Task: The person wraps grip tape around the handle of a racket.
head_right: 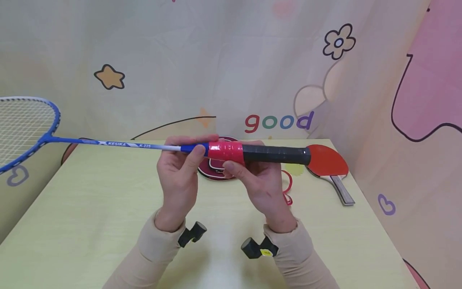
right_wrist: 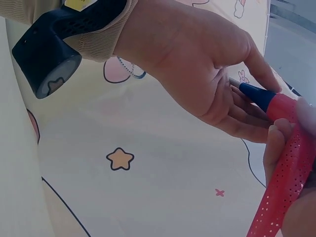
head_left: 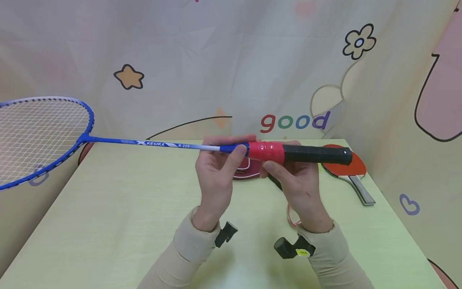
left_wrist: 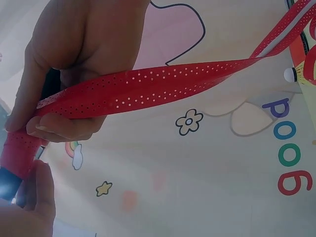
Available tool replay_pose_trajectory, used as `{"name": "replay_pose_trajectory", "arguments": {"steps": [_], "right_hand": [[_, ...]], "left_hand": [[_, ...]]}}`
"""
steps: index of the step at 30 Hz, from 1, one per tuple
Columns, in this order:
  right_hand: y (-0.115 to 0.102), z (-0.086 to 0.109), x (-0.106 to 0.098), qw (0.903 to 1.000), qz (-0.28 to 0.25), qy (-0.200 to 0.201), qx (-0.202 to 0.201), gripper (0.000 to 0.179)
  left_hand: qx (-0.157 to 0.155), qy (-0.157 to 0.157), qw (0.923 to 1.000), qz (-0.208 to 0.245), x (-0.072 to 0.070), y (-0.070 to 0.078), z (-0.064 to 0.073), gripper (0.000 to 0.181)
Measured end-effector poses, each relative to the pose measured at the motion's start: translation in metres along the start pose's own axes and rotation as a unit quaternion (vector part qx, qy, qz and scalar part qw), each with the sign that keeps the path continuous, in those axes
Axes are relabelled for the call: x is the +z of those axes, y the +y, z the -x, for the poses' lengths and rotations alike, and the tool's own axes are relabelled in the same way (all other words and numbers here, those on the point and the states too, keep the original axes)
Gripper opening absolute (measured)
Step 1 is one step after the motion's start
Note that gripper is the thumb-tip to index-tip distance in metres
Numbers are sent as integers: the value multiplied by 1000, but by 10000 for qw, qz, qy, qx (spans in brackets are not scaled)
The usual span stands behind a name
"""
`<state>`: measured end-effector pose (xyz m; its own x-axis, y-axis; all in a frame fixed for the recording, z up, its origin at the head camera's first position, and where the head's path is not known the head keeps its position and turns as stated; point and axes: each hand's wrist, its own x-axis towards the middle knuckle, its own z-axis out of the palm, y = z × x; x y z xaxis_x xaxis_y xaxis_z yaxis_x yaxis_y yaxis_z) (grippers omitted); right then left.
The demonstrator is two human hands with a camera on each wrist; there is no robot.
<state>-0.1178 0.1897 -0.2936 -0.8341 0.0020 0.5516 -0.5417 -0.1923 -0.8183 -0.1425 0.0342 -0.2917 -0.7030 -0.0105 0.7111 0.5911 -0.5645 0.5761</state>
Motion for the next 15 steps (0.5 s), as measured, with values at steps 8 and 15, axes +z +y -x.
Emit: {"name": "replay_pose_trajectory", "arguments": {"steps": [8, 15], "right_hand": [[2, -1, 0, 9999, 29, 72, 82, 33], [2, -1, -2, 9998, 156, 39, 149, 34]], "left_hand": [[100, -390, 9981, 463, -2, 1, -1, 23], [191, -364, 9990, 158, -3, -1, -1, 24]]}}
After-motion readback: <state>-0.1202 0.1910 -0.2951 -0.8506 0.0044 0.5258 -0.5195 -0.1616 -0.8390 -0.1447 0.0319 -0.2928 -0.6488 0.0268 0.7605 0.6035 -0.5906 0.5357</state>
